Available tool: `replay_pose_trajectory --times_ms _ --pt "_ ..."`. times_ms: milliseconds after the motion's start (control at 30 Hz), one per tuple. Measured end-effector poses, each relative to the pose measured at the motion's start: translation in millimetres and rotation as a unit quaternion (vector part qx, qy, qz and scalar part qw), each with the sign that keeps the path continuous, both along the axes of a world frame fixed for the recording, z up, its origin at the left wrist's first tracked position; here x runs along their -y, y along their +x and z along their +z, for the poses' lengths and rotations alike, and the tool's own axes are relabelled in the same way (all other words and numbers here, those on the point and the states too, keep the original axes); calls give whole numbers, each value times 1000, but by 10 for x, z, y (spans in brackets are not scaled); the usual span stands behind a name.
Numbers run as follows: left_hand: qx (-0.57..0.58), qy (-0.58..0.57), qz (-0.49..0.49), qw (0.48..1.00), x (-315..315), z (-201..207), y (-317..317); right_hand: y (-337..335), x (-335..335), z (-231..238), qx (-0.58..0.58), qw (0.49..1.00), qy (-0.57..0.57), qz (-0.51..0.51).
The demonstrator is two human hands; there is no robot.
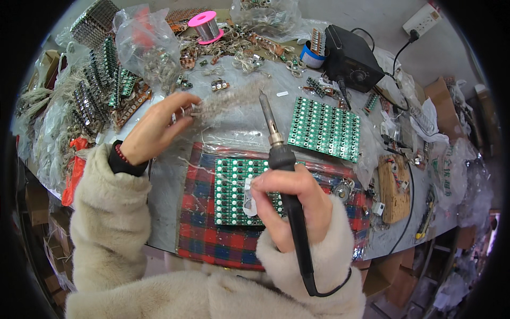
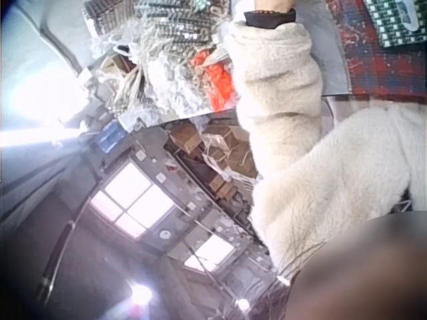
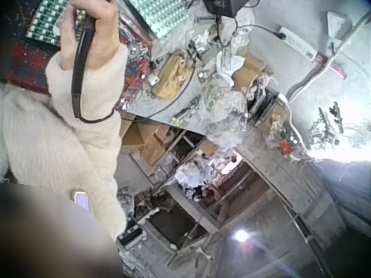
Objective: The person solders thin wire strands onto green LED light boards, holding a soldering iron in one hand while positioning and pressing wires against the board pads with the other. They reposition the board, feed wire from a spool, and work on successive boards across the workbench.
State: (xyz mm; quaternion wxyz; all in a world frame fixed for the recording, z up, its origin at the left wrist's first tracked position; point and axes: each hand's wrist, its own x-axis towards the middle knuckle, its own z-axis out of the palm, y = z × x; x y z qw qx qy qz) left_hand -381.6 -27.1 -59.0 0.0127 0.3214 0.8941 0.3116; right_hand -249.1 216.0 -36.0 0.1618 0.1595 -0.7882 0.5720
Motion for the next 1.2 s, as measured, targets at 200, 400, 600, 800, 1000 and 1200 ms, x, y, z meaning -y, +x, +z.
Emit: replay_pose_trajectory --times_ms 200,400,600,800,1000,1200 --pt "-190 -16 65 979 -86 124 62 -87 19 -27 78 996 -7 -42" --pt "-141 78 -36 986 -274 338 689 -123 17 -93 41 998 -32 -36" --pt "-176 7 -88 980 -479 151 930 -141 22 -126 38 997 -64 -29" --pt "-153 29 -71 985 -446 127 885 -115 41 -77 58 995 -64 -42" --pt "147 289 62 944 -106 368 966 -113 30 -79 68 995 -57 -52" --pt "138 384 95 908 107 457 1070 -135 40 -104 48 992 -109 -46"
